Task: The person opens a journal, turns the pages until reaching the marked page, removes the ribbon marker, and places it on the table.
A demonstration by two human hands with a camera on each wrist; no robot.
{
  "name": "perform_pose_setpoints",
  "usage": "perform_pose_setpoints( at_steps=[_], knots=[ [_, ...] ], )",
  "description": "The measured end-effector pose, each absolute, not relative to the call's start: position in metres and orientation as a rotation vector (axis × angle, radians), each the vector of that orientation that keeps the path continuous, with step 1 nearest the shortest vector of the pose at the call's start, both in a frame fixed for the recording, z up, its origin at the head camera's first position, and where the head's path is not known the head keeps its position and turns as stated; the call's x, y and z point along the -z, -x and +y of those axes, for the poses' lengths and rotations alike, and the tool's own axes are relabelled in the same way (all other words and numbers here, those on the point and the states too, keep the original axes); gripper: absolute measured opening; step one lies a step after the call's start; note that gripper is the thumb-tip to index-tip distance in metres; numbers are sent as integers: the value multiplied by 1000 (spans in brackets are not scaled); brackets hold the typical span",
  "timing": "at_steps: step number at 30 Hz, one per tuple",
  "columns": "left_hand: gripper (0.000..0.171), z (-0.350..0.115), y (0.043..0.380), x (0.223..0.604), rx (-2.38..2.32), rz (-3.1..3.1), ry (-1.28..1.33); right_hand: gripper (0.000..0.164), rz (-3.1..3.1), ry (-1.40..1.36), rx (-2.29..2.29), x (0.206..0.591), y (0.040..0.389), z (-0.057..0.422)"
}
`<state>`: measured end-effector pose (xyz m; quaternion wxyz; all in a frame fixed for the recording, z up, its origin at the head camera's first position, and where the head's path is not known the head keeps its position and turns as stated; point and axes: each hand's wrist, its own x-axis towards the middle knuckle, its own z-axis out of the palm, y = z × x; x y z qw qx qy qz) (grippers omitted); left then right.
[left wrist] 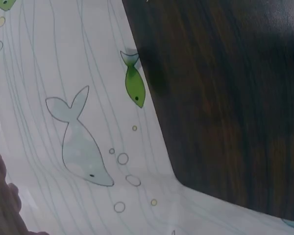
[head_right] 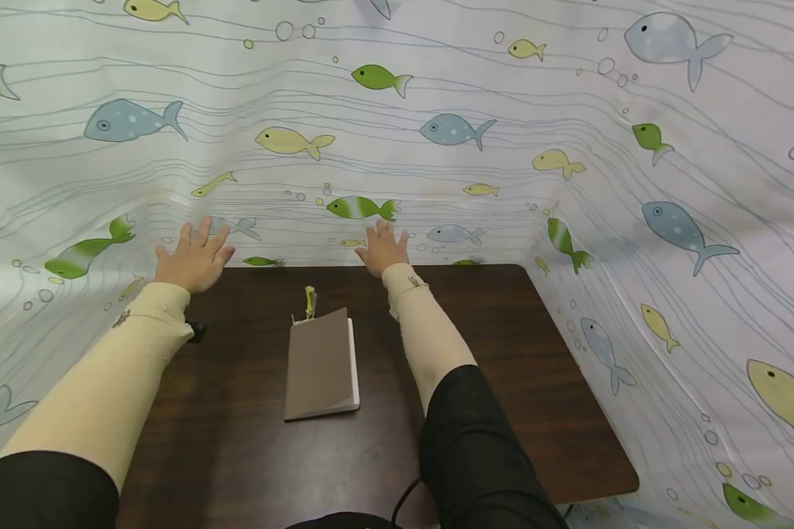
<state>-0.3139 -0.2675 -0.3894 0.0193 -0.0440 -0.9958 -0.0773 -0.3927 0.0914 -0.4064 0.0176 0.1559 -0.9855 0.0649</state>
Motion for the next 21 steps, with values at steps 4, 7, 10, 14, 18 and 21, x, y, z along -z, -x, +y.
perform_pose_setpoints(
  at_steps=[4, 7, 10, 14, 18, 21],
  knots=[
    [72, -262, 311, 396, 226, -3074, 170, 60, -3056, -541, -369, 424, 380, 92],
    [70, -259, 307, 408, 265, -3049, 200, 57, -3063, -601, -573, 448, 361, 94],
    [65, -257, 299, 428, 347, -3037, 226, 52, -3068, -634, -789, 479, 332, 93],
    [49, -247, 283, 459, 443, -3024, 224, 49, -3079, -653, -1063, 515, 296, 88],
    [40, -225, 263, 478, 537, -3022, 229, 59, -3076, -605, -1370, 523, 268, 75],
    [48, -203, 247, 482, 735, -3038, 221, 65, -2963, -556, -1676, 516, 250, 58]
  ],
)
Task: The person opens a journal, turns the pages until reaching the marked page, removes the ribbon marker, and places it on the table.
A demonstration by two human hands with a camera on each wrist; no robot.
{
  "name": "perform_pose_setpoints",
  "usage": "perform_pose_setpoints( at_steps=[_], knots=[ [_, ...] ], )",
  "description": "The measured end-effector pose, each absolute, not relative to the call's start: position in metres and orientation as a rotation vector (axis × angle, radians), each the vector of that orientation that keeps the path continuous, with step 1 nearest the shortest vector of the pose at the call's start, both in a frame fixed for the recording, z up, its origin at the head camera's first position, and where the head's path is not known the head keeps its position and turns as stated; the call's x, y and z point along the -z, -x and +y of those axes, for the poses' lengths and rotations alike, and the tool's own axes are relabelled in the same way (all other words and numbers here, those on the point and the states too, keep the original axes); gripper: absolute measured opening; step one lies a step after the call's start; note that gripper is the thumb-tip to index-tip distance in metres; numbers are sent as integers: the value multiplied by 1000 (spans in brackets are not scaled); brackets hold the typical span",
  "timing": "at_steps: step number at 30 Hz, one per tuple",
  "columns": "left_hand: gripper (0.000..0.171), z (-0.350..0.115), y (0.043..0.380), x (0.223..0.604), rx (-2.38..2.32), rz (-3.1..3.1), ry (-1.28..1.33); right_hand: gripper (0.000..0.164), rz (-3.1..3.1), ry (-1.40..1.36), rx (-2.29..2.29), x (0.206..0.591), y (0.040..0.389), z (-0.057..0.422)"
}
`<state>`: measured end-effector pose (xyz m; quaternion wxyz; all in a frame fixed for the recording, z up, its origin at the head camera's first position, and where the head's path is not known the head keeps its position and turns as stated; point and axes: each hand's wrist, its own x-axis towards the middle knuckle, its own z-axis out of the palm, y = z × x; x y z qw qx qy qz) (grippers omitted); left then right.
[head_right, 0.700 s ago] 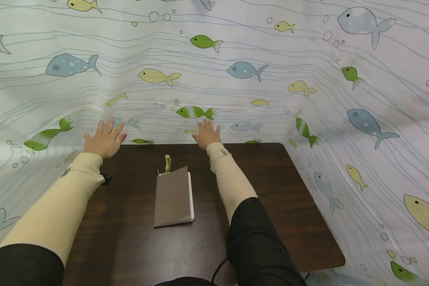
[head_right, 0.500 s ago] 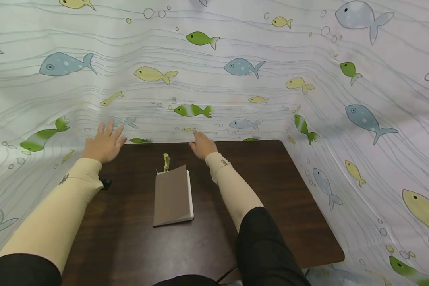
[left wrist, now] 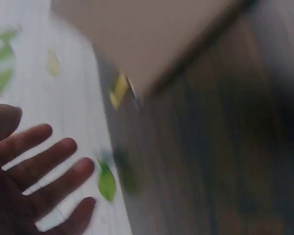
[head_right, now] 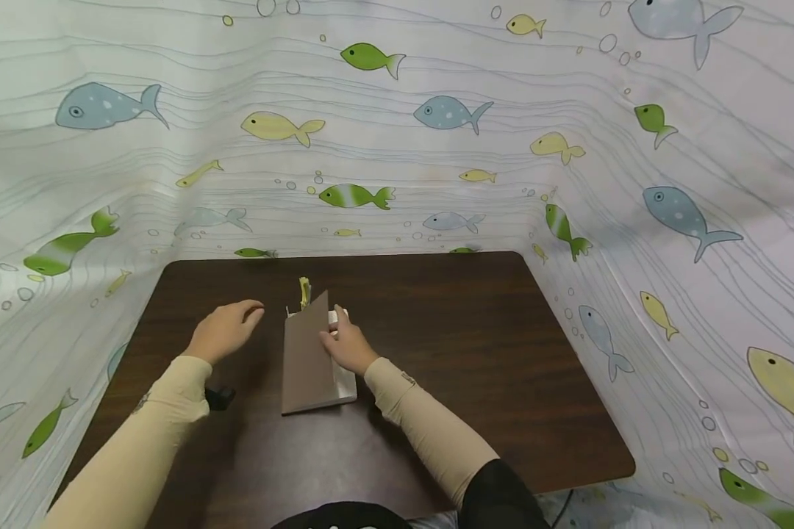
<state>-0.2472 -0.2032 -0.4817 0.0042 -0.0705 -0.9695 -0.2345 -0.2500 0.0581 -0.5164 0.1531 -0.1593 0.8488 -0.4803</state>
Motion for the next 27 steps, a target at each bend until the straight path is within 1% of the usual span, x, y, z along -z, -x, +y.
perform_pose_setpoints(
  at_steps=[2, 3, 7, 10, 12, 15, 17, 19, 22, 25, 27],
  knots=[
    [58, -191, 236, 482, 930, -3037, 211, 65, 2319, 478, 1524, 511, 238, 43],
    [62, -186, 230, 482, 1042, -3027, 205, 62, 2277, 515, 1554, 510, 232, 35],
    [76, -176, 210, 484, 1375, -2994, 137, 52, 2223, 798, 1448, 509, 212, 10],
    [83, -181, 199, 491, 1403, -2990, 57, 49, 2280, 1040, 1234, 517, 206, 0],
    [85, -187, 196, 501, 1363, -2986, 37, 47, 2332, 1150, 1102, 525, 208, 0],
    [84, -198, 196, 517, 1316, -2967, 67, 45, 2460, 1222, 879, 537, 216, 13],
    [83, -205, 195, 528, 1299, -2950, 82, 47, 2555, 1215, 709, 546, 223, 27],
    [79, -212, 192, 538, 1272, -2939, 81, 52, 2628, 1174, 526, 555, 230, 45],
    [70, -222, 186, 547, 1195, -2958, 61, 69, 2657, 1063, 341, 566, 236, 73],
    [64, -228, 180, 553, 1146, -2987, 48, 90, 2617, 968, 337, 570, 237, 94],
    [63, -230, 178, 554, 1144, -3000, 40, 98, 2592, 948, 393, 570, 236, 102]
  ],
)
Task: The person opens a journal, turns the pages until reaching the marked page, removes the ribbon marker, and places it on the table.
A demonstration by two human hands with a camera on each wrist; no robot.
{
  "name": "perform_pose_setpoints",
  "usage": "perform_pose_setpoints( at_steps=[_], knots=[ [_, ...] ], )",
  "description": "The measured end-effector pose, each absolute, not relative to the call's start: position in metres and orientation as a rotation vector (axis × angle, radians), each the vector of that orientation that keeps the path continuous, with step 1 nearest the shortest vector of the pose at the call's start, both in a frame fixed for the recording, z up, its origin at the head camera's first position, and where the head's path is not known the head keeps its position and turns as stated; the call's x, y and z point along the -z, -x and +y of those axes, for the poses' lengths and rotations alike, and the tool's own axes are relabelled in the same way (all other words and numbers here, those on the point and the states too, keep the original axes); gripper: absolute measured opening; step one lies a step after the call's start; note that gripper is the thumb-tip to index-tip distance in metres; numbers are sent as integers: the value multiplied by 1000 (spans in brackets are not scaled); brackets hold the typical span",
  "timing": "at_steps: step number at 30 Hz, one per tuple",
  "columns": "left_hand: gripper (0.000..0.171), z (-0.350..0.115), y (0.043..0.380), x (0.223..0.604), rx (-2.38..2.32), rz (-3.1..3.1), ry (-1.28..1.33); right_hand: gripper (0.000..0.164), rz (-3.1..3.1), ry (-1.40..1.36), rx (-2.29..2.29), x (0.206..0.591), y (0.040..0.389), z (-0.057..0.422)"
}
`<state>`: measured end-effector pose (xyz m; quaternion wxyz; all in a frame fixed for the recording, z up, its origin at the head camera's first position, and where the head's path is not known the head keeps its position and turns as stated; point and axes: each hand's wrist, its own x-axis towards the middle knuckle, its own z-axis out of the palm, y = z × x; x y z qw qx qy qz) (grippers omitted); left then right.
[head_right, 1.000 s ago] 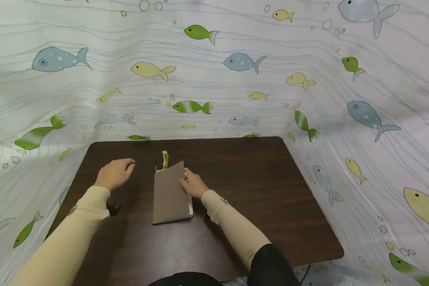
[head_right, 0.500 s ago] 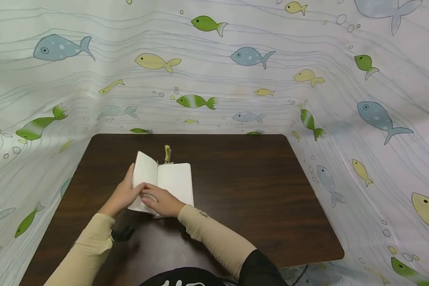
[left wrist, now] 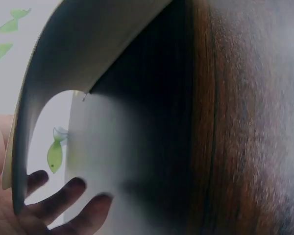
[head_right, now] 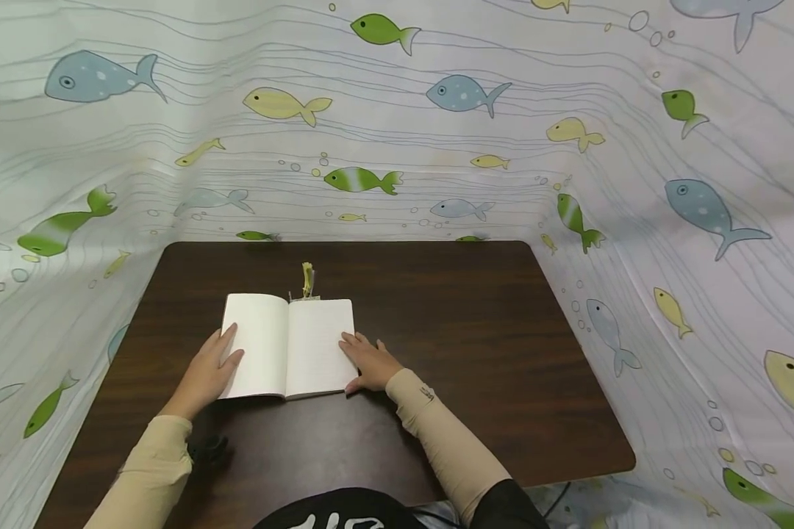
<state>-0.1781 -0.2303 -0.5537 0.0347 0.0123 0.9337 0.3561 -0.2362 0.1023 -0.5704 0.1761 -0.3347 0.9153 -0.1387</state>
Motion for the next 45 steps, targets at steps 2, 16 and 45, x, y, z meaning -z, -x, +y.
perform_pose_setpoints(
  at_steps=[2, 16, 45],
  knots=[
    [64, -232, 177, 553, -1101, 2870, -26, 100, 2587, 968, 410, 570, 236, 105],
    [63, -231, 177, 552, -1113, 2873, -4, 59, 2879, 980, 342, 561, 225, 87],
    [80, -235, 176, 546, -1293, 2768, 45, 63, 2587, 1206, 448, 555, 221, 9]
  ],
)
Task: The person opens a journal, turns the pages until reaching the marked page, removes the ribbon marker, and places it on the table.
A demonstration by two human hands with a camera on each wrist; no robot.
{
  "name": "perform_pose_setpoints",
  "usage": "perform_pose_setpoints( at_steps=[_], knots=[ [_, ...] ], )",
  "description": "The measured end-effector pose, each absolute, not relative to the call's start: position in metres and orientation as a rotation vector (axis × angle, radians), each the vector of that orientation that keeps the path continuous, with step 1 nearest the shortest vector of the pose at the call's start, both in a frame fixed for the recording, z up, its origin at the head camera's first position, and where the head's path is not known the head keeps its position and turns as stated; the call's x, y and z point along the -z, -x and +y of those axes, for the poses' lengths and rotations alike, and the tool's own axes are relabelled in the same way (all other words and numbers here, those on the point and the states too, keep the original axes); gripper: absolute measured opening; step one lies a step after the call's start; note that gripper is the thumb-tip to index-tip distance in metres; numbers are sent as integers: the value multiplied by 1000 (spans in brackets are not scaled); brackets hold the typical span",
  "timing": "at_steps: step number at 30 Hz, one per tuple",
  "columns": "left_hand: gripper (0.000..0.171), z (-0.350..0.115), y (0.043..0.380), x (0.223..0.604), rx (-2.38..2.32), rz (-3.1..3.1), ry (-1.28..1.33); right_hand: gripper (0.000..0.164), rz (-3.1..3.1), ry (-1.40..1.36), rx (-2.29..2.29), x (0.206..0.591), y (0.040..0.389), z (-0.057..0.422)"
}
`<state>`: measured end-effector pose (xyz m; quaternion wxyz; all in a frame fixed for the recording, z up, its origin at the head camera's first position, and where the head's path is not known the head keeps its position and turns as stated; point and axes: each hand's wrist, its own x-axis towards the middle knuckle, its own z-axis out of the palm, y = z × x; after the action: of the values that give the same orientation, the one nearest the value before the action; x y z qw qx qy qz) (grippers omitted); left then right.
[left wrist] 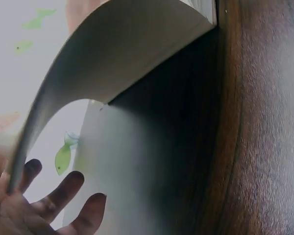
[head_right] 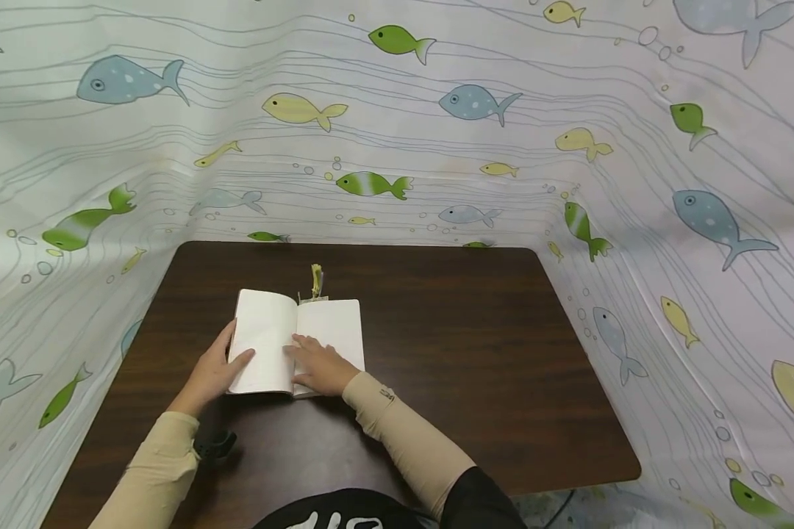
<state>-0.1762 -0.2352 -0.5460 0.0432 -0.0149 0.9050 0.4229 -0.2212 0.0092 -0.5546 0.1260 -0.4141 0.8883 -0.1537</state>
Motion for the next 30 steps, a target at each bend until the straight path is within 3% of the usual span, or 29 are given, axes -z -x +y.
perform_pose_setpoints(
  at_steps=[4, 11, 15, 21, 30],
  knots=[
    [84, -240, 176, 549, -1306, 2766, 46, 71, 2652, 1124, 266, 569, 235, 40],
    [61, -249, 171, 551, -1250, 2803, -123, 89, 2620, 951, 276, 570, 244, 84],
    [67, -254, 169, 552, -1251, 2758, -163, 93, 2607, 943, 291, 566, 243, 92],
    [79, -253, 173, 552, -1228, 2697, -213, 93, 2635, 925, 270, 564, 240, 94],
    [80, -246, 181, 553, -1223, 2697, -208, 82, 2822, 943, 211, 570, 239, 95]
  ],
)
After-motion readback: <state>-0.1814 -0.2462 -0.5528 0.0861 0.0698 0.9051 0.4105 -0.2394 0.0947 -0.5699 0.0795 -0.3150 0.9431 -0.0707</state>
